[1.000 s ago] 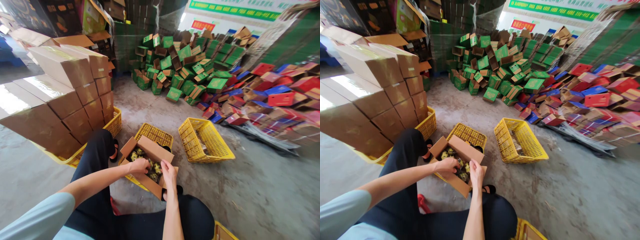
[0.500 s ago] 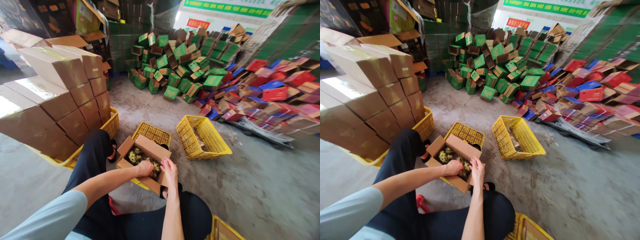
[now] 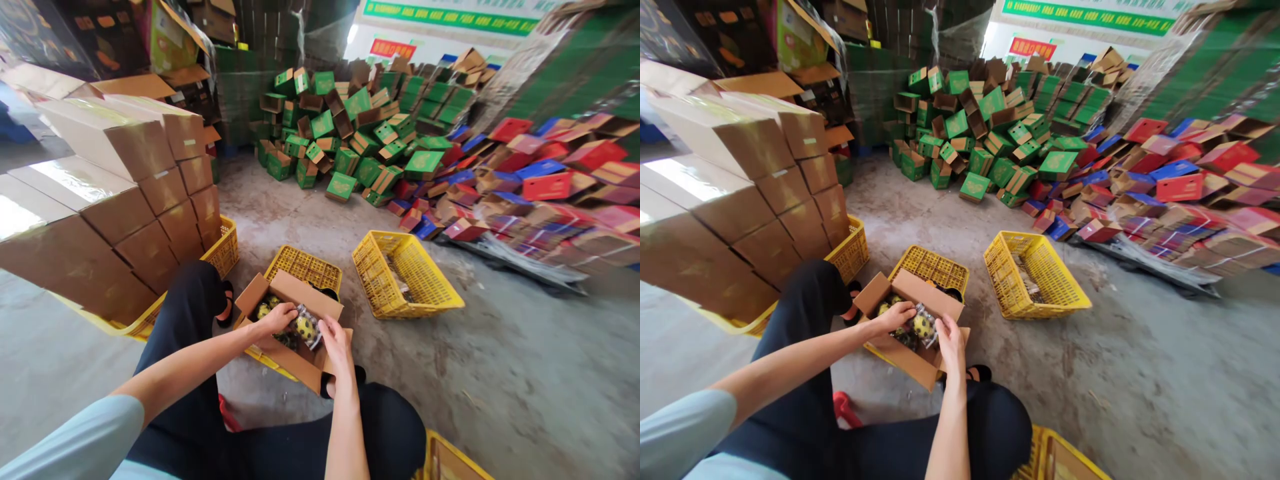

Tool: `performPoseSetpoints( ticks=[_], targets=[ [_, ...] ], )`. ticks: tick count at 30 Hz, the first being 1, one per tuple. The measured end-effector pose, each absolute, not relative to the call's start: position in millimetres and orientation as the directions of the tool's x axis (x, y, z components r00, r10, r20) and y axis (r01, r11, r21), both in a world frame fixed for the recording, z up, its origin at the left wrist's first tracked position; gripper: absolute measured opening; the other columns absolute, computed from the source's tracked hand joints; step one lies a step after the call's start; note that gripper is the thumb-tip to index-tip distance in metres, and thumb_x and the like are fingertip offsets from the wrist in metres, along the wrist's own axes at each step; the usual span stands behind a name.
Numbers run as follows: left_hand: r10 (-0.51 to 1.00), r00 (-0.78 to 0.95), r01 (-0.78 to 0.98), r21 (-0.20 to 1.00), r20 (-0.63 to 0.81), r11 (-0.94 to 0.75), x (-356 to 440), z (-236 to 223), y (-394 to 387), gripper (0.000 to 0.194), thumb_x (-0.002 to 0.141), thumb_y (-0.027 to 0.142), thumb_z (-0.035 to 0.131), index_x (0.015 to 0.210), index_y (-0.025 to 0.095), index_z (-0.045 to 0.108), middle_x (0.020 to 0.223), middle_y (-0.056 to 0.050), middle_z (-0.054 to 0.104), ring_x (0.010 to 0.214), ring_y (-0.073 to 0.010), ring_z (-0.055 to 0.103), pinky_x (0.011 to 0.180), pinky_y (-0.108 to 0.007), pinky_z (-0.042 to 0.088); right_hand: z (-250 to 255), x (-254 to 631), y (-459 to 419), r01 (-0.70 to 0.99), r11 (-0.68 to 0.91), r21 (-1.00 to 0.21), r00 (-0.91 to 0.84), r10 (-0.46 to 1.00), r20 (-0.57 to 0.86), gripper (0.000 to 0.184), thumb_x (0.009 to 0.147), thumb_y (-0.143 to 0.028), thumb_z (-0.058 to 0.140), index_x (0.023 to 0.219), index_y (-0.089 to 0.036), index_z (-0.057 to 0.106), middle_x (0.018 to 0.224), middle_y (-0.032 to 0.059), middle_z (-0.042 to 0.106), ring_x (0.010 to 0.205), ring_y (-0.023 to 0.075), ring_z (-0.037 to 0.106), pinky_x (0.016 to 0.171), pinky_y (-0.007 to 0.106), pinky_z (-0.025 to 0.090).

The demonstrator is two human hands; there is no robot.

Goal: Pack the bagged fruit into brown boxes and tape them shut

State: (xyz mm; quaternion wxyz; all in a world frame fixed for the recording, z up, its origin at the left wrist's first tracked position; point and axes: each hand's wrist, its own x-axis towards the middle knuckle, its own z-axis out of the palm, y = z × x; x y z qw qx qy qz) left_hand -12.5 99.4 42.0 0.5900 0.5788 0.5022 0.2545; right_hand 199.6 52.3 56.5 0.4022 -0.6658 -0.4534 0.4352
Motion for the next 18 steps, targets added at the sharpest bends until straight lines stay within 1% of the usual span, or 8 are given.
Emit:
performPoseSetpoints(
  ticks=[2,3,5,6,7,9,15,18],
  targets=[
    [0.889,0.342,0.206,0.947,-0.305,0.245,-12.7,43.1,97.9,0.027,0.093,0.044,0.054,0.083,0.019,0.052,0.077,0.001,0.054,0.074,-0.0163,0.057,0.064,-0.028,0.055,62.9,192.9,49.3,0.132,-0.326,-0.936,0.160,0.939,-0.304,0.061,0.078,-0.062,0.076,0.129,-0.027,0.069,0.125,0.0099,0.076,0.111,0.0302,0.073,0.089,0.041,0.063],
    [0.893,0.330,0.173,0.949,-0.308,0.263,-12.7,43.5,97.2,0.029,0.092,0.047,0.056,0.083,0.019,0.052,0.077,0.002,0.054,0.074,-0.0158,0.056,0.063,-0.028,0.055,66.3,189.5,48.1,0.061,-0.361,-0.931,0.126,0.928,-0.351,0.063,0.077,-0.062,0.078,0.129,-0.027,0.069,0.122,0.0098,0.077,0.107,0.0297,0.075,0.084,0.040,0.064],
    [0.898,0.308,0.115,0.949,-0.314,0.293,-12.8,44.1,95.9,0.032,0.089,0.051,0.059,0.084,0.019,0.053,0.076,0.002,0.053,0.072,-0.0148,0.055,0.063,-0.027,0.054,72.6,183.6,46.5,-0.045,-0.404,-0.914,0.071,0.911,-0.406,0.061,0.070,-0.060,0.085,0.117,-0.024,0.072,0.112,0.0098,0.079,0.099,0.0289,0.076,0.078,0.038,0.065],
    [0.900,0.300,0.090,0.948,-0.317,0.305,-12.9,44.4,95.2,0.034,0.088,0.052,0.061,0.084,0.019,0.054,0.076,0.002,0.053,0.071,-0.0143,0.054,0.063,-0.026,0.053,75.2,181.4,46.2,-0.066,-0.404,-0.913,0.064,0.911,-0.407,0.058,0.067,-0.059,0.088,0.109,-0.022,0.074,0.107,0.0098,0.079,0.096,0.0283,0.076,0.077,0.038,0.065],
    [0.900,0.295,0.067,0.947,-0.320,0.315,-13.0,44.7,94.6,0.036,0.087,0.053,0.063,0.083,0.019,0.054,0.075,0.002,0.053,0.071,-0.0139,0.054,0.063,-0.025,0.053,77.3,179.9,46.2,-0.077,-0.398,-0.914,0.068,0.913,-0.403,0.056,0.065,-0.059,0.089,0.103,-0.020,0.075,0.102,0.0096,0.080,0.093,0.0278,0.076,0.075,0.037,0.065],
    [0.898,0.290,0.027,0.941,-0.330,0.337,-13.2,45.5,93.4,0.037,0.084,0.054,0.067,0.083,0.018,0.056,0.075,0.002,0.054,0.072,-0.0135,0.054,0.063,-0.024,0.052,80.1,178.6,46.8,-0.088,-0.387,-0.918,0.085,0.915,-0.394,0.055,0.064,-0.059,0.089,0.098,-0.018,0.076,0.096,0.0092,0.079,0.089,0.0270,0.076,0.072,0.035,0.064],
    [0.867,0.308,-0.063,0.900,-0.393,0.430,-13.1,50.8,91.4,0.045,0.080,0.058,0.073,0.091,0.016,0.061,0.081,0.000,0.061,0.073,-0.0140,0.059,0.068,-0.027,0.055,76.3,181.2,49.8,-0.050,-0.354,-0.934,0.129,0.925,-0.357,0.064,0.064,-0.068,0.085,0.103,-0.018,0.078,0.095,0.0100,0.080,0.085,0.0290,0.076,0.064,0.034,0.062],
    [0.848,0.320,-0.086,0.879,-0.422,0.469,-12.8,55.9,89.4,0.052,0.078,0.063,0.076,0.094,0.016,0.063,0.085,-0.003,0.066,0.076,-0.0157,0.064,0.070,-0.029,0.056,67.9,185.6,52.5,0.005,-0.319,-0.948,0.158,0.936,-0.315,0.066,0.064,-0.071,0.082,0.103,-0.017,0.080,0.093,0.0109,0.080,0.082,0.0285,0.075,0.064,0.033,0.061]
  ],
)
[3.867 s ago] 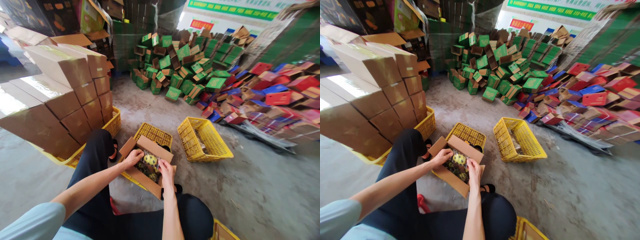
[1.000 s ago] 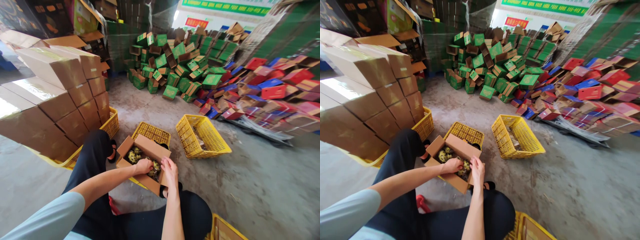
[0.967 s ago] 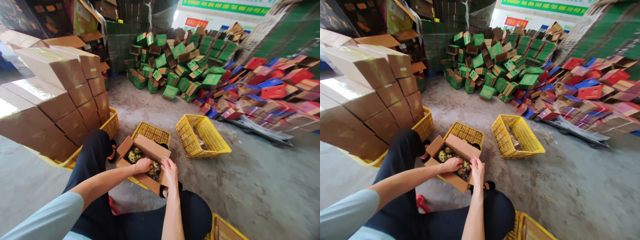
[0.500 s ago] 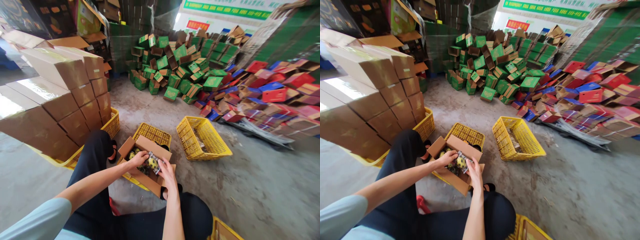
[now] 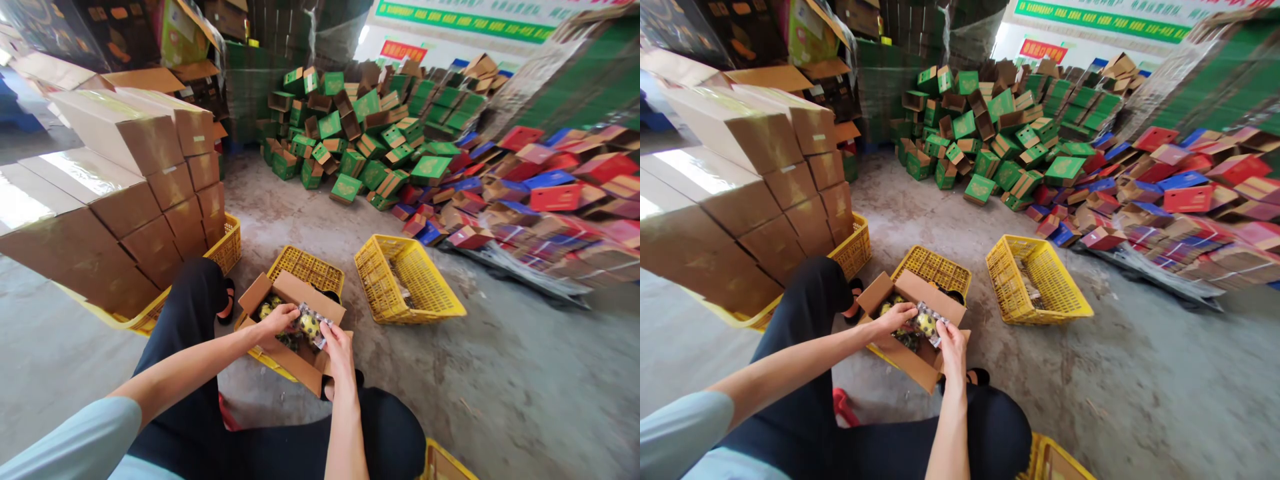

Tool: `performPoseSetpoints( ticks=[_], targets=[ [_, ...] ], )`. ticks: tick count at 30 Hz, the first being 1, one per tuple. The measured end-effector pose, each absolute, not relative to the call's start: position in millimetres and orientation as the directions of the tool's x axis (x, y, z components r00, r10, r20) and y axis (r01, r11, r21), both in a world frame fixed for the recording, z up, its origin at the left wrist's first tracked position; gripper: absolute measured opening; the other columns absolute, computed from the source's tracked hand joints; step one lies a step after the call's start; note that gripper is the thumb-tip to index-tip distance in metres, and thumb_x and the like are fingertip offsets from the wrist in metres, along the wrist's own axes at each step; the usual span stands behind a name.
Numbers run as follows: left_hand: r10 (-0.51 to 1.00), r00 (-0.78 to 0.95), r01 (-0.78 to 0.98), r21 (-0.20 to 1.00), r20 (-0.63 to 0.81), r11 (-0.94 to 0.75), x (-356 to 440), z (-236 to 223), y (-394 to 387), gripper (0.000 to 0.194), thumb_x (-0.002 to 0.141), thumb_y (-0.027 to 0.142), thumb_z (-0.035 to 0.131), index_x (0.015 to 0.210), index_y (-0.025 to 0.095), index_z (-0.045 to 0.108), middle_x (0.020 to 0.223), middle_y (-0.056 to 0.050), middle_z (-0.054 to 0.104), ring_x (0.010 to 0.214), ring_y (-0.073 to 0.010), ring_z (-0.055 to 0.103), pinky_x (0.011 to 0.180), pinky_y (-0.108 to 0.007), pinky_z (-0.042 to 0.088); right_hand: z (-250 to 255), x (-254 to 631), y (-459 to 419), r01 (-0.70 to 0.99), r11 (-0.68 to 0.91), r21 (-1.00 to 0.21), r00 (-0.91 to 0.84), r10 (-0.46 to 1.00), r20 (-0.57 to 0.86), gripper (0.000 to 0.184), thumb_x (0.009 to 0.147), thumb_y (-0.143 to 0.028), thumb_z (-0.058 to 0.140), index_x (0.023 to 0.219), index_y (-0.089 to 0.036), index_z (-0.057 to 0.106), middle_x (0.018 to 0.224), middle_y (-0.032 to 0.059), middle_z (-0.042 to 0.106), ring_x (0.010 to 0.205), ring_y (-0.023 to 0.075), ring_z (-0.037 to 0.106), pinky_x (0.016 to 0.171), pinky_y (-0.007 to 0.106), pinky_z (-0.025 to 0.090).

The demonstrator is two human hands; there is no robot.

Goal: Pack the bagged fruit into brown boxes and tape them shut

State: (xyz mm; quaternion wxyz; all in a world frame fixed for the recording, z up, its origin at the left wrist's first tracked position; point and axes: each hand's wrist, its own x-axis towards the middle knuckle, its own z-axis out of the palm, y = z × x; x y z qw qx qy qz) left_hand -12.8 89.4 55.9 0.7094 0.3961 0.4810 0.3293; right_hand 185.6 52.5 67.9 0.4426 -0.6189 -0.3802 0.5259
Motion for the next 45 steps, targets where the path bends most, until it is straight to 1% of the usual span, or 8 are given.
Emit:
performPoseSetpoints(
  ticks=[5,11,19,24,29,34,39,45],
  targets=[
    [0.831,0.385,-0.185,0.849,-0.401,0.495,-12.5,68.3,83.9,0.070,0.070,0.070,0.082,0.112,0.017,0.067,0.106,-0.009,0.072,0.085,-0.0186,0.070,0.075,-0.030,0.056,55.9,192.0,56.4,0.120,-0.265,-0.957,0.152,0.957,-0.246,0.065,0.071,-0.072,0.075,0.105,-0.016,0.081,0.088,0.0092,0.080,0.077,0.0244,0.072,0.068,0.032,0.059],
    [0.812,0.437,-0.208,0.835,-0.387,0.510,-10.7,74.0,82.9,0.077,0.053,0.063,0.096,0.106,0.014,0.071,0.097,-0.007,0.073,0.079,-0.0158,0.067,0.075,-0.029,0.053,52.7,191.2,57.7,0.122,-0.227,-0.966,0.161,0.965,-0.206,0.059,0.071,-0.068,0.076,0.099,-0.017,0.081,0.086,0.0084,0.079,0.075,0.0240,0.070,0.066,0.031,0.057],
    [0.834,0.417,-0.234,0.844,-0.362,0.483,-12.0,63.7,82.9,0.071,0.059,0.062,0.094,0.106,0.014,0.072,0.092,-0.005,0.073,0.077,-0.0147,0.066,0.071,-0.026,0.049,62.6,186.7,55.1,0.037,-0.293,-0.955,0.131,0.949,-0.286,0.066,0.069,-0.071,0.078,0.108,-0.017,0.078,0.095,0.0097,0.080,0.087,0.0274,0.074,0.071,0.032,0.060],
    [0.840,0.421,-0.218,0.861,-0.342,0.459,-15.1,63.7,83.1,0.068,0.058,0.058,0.095,0.104,0.014,0.071,0.085,-0.003,0.069,0.070,-0.0114,0.060,0.069,-0.025,0.047,73.0,180.0,51.9,-0.054,-0.342,-0.938,0.139,0.928,-0.346,0.070,0.068,-0.065,0.083,0.123,-0.023,0.073,0.108,0.0084,0.079,0.090,0.0252,0.076,0.071,0.030,0.060],
    [0.830,0.436,-0.205,0.860,-0.348,0.468,-15.5,64.3,82.4,0.069,0.056,0.055,0.097,0.107,0.015,0.071,0.093,-0.005,0.072,0.079,-0.0156,0.065,0.073,-0.026,0.048,76.2,179.3,51.5,-0.054,-0.345,-0.937,0.107,0.931,-0.348,0.068,0.066,-0.066,0.084,0.115,-0.019,0.076,0.100,0.0097,0.080,0.090,0.0283,0.076,0.070,0.033,0.061],
    [0.833,0.460,-0.245,0.857,-0.308,0.453,-14.1,58.7,81.8,0.067,0.056,0.051,0.098,0.104,0.014,0.071,0.092,-0.005,0.072,0.079,-0.0155,0.066,0.076,-0.028,0.050,73.6,181.4,53.0,-0.037,-0.298,-0.954,0.116,0.947,-0.300,0.065,0.064,-0.067,0.084,0.108,-0.020,0.078,0.097,0.0097,0.081,0.091,0.0300,0.075,0.073,0.035,0.060],
    [0.833,0.464,-0.279,0.844,-0.300,0.459,-13.1,55.4,80.6,0.066,0.056,0.047,0.100,0.104,0.013,0.070,0.093,-0.005,0.072,0.080,-0.0154,0.066,0.081,-0.029,0.051,70.9,182.3,53.9,-0.010,-0.290,-0.957,0.137,0.947,-0.289,0.064,0.066,-0.067,0.084,0.108,-0.019,0.079,0.094,0.0083,0.081,0.081,0.0267,0.073,0.074,0.035,0.059],
    [0.829,0.472,-0.285,0.837,-0.302,0.467,-14.0,57.0,79.7,0.065,0.054,0.043,0.101,0.104,0.014,0.071,0.093,-0.004,0.072,0.081,-0.0152,0.066,0.080,-0.028,0.050,67.9,183.8,54.7,-0.003,-0.270,-0.963,0.139,0.953,-0.268,0.060,0.068,-0.064,0.082,0.108,-0.020,0.079,0.094,0.0078,0.081,0.080,0.0254,0.072,0.072,0.033,0.058]
  ],
)
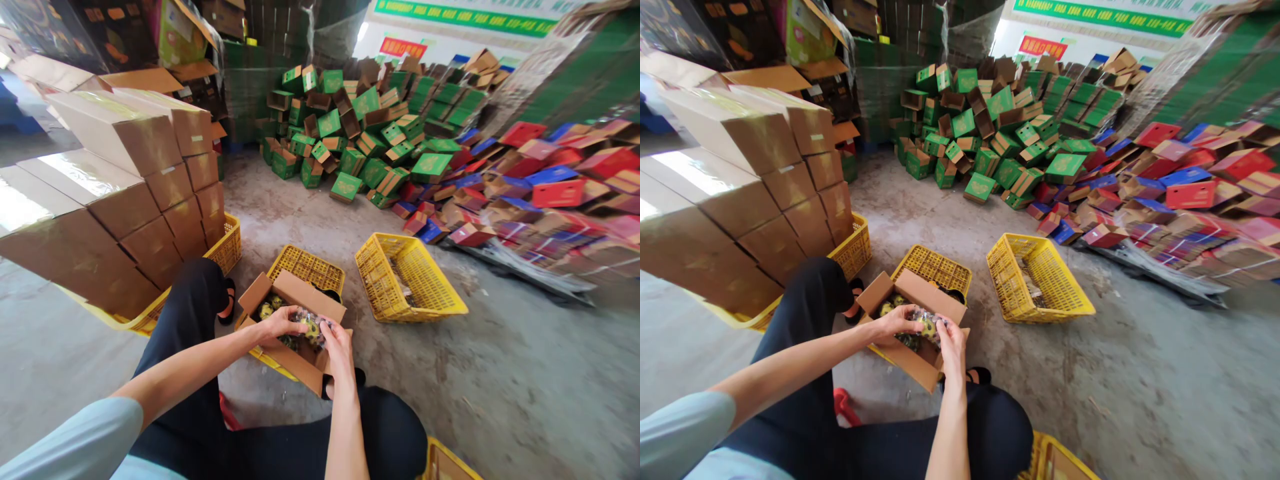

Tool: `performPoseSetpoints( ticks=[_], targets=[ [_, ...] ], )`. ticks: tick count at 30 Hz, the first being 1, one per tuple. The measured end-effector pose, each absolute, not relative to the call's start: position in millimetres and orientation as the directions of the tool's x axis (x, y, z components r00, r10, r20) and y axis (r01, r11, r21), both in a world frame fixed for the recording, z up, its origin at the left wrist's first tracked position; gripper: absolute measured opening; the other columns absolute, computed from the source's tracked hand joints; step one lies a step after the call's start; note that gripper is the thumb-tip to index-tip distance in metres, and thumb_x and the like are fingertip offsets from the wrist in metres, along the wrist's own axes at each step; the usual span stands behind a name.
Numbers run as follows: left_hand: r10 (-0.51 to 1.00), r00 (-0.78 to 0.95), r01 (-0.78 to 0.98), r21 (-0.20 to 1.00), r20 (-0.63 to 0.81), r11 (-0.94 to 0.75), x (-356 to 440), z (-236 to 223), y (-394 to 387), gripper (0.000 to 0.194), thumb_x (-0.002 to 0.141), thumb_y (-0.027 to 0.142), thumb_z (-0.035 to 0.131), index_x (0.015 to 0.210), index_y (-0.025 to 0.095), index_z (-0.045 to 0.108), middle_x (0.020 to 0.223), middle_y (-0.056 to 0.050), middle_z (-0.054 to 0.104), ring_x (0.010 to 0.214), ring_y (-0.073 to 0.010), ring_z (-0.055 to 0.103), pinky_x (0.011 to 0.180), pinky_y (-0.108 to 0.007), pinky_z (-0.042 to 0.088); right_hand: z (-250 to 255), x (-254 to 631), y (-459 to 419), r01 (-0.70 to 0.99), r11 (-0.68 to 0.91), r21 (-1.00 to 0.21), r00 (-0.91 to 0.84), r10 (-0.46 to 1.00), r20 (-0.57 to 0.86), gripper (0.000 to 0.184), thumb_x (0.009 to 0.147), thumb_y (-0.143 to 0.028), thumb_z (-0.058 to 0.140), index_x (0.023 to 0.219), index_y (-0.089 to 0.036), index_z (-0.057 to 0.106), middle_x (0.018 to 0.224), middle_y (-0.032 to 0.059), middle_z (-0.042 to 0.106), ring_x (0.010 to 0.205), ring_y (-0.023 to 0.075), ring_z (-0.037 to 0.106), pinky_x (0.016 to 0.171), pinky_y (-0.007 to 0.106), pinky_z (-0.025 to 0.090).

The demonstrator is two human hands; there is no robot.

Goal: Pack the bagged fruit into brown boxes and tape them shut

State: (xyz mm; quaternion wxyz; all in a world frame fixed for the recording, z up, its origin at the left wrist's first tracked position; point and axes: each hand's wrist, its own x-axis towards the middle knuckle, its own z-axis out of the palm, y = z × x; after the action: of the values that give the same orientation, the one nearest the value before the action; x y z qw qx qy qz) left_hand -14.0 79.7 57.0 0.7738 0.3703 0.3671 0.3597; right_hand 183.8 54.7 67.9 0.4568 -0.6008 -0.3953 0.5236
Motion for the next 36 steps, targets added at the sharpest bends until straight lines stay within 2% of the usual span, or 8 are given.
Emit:
performPoseSetpoints(
  ticks=[7,14,16,19,23,26,30,36],
  targets=[
    [0.814,0.487,-0.258,0.838,-0.317,0.481,-18.1,57.4,79.8,0.066,0.060,0.050,0.097,0.112,0.015,0.076,0.107,-0.010,0.076,0.094,-0.0205,0.070,0.086,-0.030,0.051,65.1,186.6,55.2,-0.010,-0.280,-0.960,0.163,0.947,-0.278,0.060,0.068,-0.062,0.081,0.110,-0.020,0.077,0.094,0.0079,0.080,0.080,0.0259,0.072,0.068,0.033,0.057],
    [0.824,0.418,-0.189,0.851,-0.382,0.490,-17.0,52.3,83.5,0.060,0.064,0.059,0.090,0.101,0.013,0.078,0.089,-0.006,0.074,0.079,-0.0160,0.065,0.074,-0.026,0.049,59.5,188.1,56.9,-0.009,-0.258,-0.966,0.173,0.951,-0.256,0.063,0.068,-0.060,0.080,0.116,-0.020,0.075,0.099,0.0080,0.080,0.084,0.0255,0.073,0.076,0.035,0.058],
    [0.846,0.342,-0.173,0.857,-0.409,0.485,-17.2,50.5,87.1,0.058,0.067,0.056,0.089,0.103,0.013,0.076,0.086,-0.005,0.072,0.076,-0.0146,0.064,0.069,-0.024,0.047,57.9,191.1,57.4,0.085,-0.234,-0.969,0.176,0.960,-0.216,0.059,0.072,-0.060,0.075,0.116,-0.020,0.075,0.102,0.0085,0.080,0.086,0.0259,0.073,0.078,0.035,0.058],
    [0.875,0.251,-0.145,0.877,-0.415,0.457,-22.6,50.0,93.2,0.055,0.073,0.047,0.086,0.116,0.016,0.072,0.100,-0.008,0.074,0.087,-0.0184,0.068,0.072,-0.026,0.050,57.5,195.4,56.3,0.358,-0.176,-0.917,0.136,0.981,-0.135,0.047,0.082,-0.054,0.062,0.112,-0.022,0.077,0.110,0.0085,0.079,0.095,0.0270,0.072,0.085,0.037,0.057],
    [0.932,0.203,0.004,0.952,-0.301,0.307,-40.1,52.2,99.8,0.040,0.075,0.032,0.080,0.112,0.017,0.074,0.110,-0.010,0.076,0.103,-0.0254,0.069,0.089,-0.035,0.054,59.0,192.3,50.8,0.506,-0.155,-0.848,-0.021,0.981,-0.192,0.025,0.075,-0.038,0.066,0.090,-0.026,0.082,0.093,0.0047,0.081,0.086,0.0268,0.072,0.084,0.038,0.054],
    [0.941,0.291,0.188,0.975,-0.172,0.120,-54.7,50.6,99.9,0.030,0.073,0.024,0.076,0.103,0.020,0.078,0.106,-0.008,0.078,0.103,-0.0266,0.070,0.094,-0.033,0.052,60.2,187.5,47.0,0.561,-0.149,-0.814,-0.115,0.960,-0.255,0.012,0.071,-0.035,0.072,0.071,-0.026,0.080,0.072,0.0013,0.077,0.073,0.0246,0.070,0.076,0.034,0.052],
    [0.842,0.529,0.444,0.879,-0.103,-0.171,-62.9,38.7,94.3,0.026,0.071,0.020,0.076,0.096,0.026,0.081,0.100,-0.006,0.079,0.099,-0.0292,0.072,0.094,-0.034,0.049,60.6,186.3,46.8,0.643,-0.163,-0.748,-0.083,0.956,-0.280,0.027,0.073,-0.039,0.075,0.052,-0.025,0.066,0.053,0.0002,0.065,0.066,0.0239,0.065,0.072,0.034,0.048],
    [0.778,0.620,0.557,0.754,-0.098,-0.349,-48.8,18.6,100.7,0.021,0.060,0.012,0.082,0.075,0.026,0.077,0.084,-0.007,0.075,0.097,-0.0342,0.073,0.106,-0.042,0.039,54.7,168.2,45.4,0.692,-0.170,-0.702,-0.015,0.968,-0.249,0.018,0.057,-0.018,0.083,0.068,-0.025,0.070,0.085,0.0072,0.078,0.092,0.0309,0.070,0.084,0.036,0.047]
  ],
)
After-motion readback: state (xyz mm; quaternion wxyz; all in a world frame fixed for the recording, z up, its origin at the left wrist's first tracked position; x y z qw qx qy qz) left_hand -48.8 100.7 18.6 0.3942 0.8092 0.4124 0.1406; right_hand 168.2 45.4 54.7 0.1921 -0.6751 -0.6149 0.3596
